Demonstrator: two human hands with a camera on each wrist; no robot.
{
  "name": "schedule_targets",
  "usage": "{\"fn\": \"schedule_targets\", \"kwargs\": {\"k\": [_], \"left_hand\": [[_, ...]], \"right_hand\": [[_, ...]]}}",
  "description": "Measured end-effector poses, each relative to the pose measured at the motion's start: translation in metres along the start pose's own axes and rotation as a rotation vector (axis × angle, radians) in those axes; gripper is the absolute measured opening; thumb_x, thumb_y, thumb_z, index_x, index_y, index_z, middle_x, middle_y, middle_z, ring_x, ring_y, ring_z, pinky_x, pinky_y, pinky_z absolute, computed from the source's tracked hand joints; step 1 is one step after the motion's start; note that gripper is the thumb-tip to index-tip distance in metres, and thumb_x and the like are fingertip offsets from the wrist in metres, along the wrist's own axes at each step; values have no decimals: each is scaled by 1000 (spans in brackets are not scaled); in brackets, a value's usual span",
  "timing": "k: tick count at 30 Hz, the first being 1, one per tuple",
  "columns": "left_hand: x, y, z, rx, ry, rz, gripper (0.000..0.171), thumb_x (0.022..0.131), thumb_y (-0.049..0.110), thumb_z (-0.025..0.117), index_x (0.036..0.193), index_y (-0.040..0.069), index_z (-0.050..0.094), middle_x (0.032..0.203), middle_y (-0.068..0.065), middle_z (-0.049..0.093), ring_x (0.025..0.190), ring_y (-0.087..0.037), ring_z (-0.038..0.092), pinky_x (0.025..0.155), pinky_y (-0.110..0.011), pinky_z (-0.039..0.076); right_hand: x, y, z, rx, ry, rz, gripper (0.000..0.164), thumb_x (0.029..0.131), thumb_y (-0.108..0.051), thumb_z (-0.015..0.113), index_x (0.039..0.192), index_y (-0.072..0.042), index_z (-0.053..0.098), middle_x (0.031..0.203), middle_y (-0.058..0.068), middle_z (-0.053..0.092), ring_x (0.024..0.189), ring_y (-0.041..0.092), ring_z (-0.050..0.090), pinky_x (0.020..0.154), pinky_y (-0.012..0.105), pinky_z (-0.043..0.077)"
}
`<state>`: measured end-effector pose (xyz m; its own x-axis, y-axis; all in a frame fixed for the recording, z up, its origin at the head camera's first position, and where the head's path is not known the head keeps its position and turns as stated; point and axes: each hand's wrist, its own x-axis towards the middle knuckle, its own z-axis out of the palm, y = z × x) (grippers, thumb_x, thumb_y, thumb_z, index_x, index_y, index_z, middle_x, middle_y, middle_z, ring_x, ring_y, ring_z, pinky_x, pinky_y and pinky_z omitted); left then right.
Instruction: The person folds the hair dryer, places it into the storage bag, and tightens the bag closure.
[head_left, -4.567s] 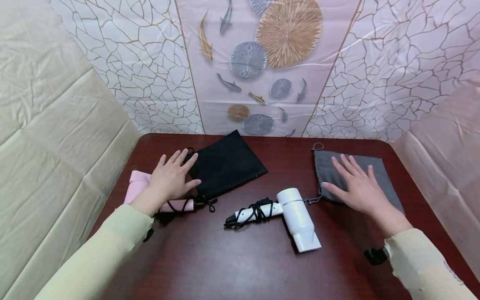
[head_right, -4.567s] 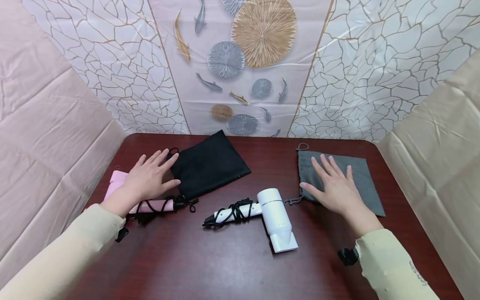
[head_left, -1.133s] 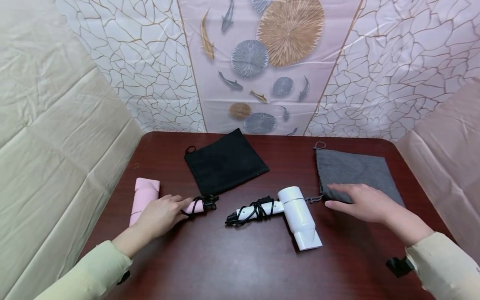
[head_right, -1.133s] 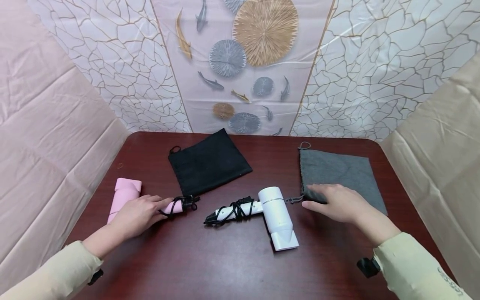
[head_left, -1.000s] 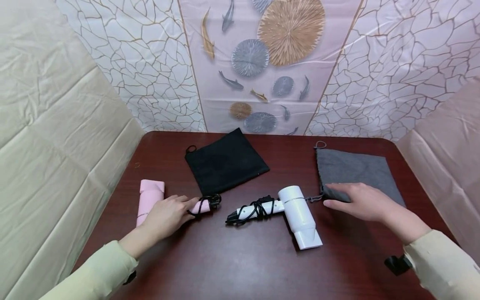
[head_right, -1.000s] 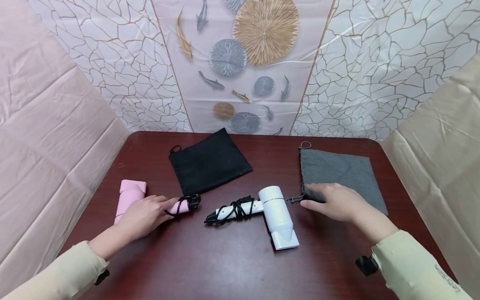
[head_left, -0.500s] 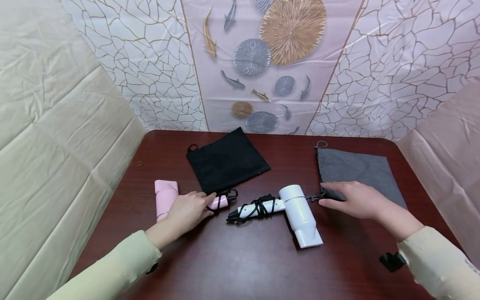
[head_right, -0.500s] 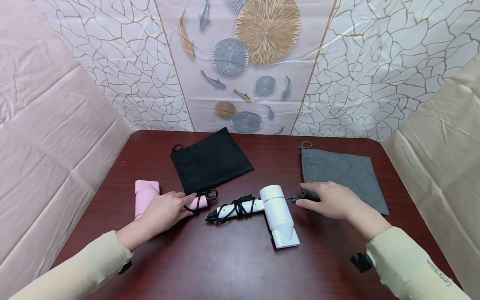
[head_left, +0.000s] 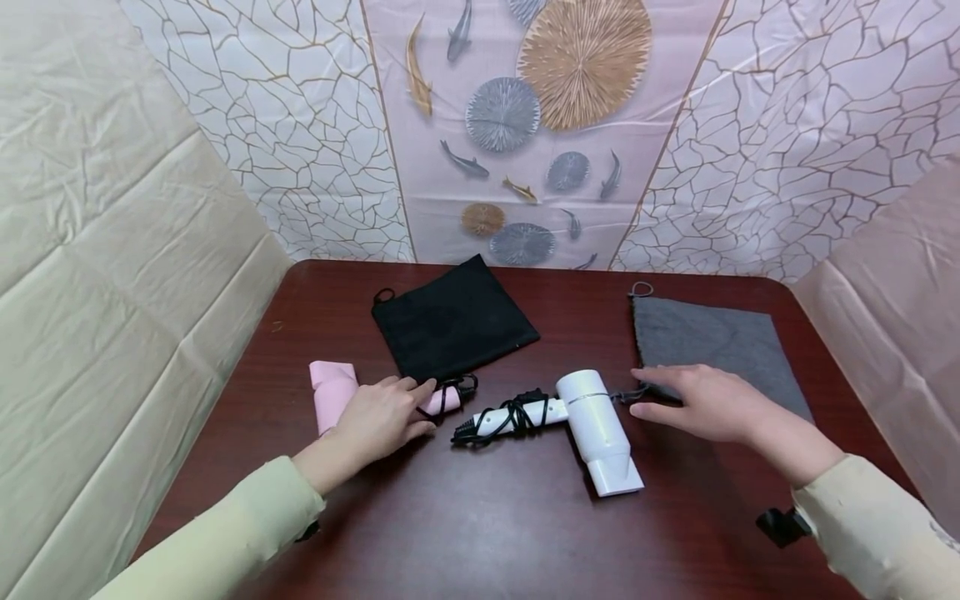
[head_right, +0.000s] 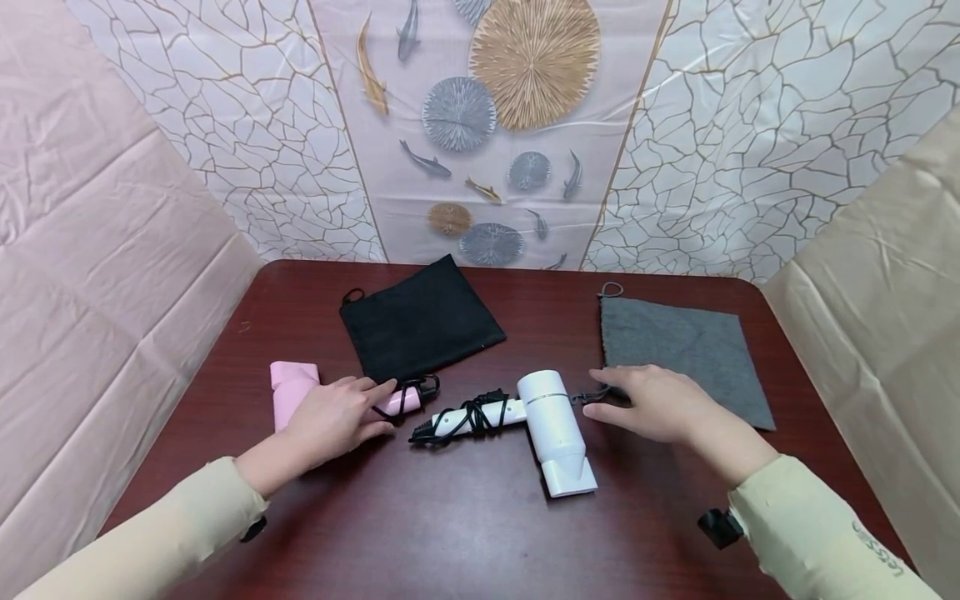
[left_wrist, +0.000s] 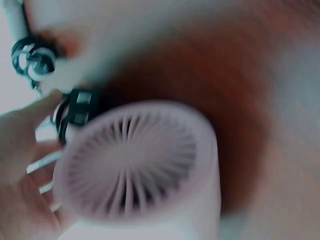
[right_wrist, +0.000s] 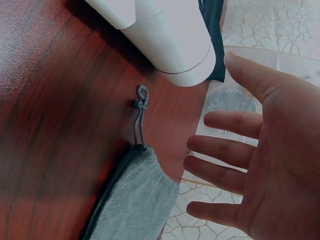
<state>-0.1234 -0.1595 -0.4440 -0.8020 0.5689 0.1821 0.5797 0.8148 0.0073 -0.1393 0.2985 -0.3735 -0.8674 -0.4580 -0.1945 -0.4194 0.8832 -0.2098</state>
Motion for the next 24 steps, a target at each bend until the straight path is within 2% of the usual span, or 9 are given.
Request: {"fn": "schedule_targets", "kwargs": {"k": [4,8,11,14,19,24], "left_hand": [[-6,-18,-20,-29,-64,52,53,96,40,80,138,8,72,119,-11,75,105,-27,73,80,-45,63],[-16,-42,-39,-34,-115,106,46,97,33,79,135,8,73,125,-12,74,112,-29,73,89,-47,62],[-24,-57,-50,-30,-136,126,41,96,25,80,132,7,75,129,-14,73,118,-33,71,96,-50,59],[-30,-69,-59,-29,-188,131,42,95,22,81,134,8,74,134,-16,71,124,-36,68,99,-53,58],[-36,-83,-75,-49,-284,116,51,90,12,82,140,11,71,140,-18,68,130,-41,64,103,-58,55],[-41,-92,-82,31,-310,149,64,79,13,92,139,13,71,140,-19,68,130,-44,63,105,-60,52]], "right_hand": [[0,-2,-3,-9,4,-9,71,100,-62,65,151,-12,63,144,29,63,131,50,61,95,69,52],[1,-4,-5,-12,-5,-13,72,100,-63,65,151,-12,62,144,29,63,131,51,61,96,70,52],[1,-5,-6,-5,-21,-11,73,100,-64,64,152,-12,62,145,29,62,132,51,60,96,70,51],[2,-5,-6,2,-29,-14,73,100,-64,64,151,-12,62,145,28,63,132,50,60,97,69,51],[4,-4,-5,16,-37,-26,73,101,-64,63,151,-11,62,146,25,63,133,49,60,98,69,51],[5,-3,-4,17,-42,-24,73,101,-64,63,151,-11,62,146,25,63,133,50,60,98,69,51]]}}
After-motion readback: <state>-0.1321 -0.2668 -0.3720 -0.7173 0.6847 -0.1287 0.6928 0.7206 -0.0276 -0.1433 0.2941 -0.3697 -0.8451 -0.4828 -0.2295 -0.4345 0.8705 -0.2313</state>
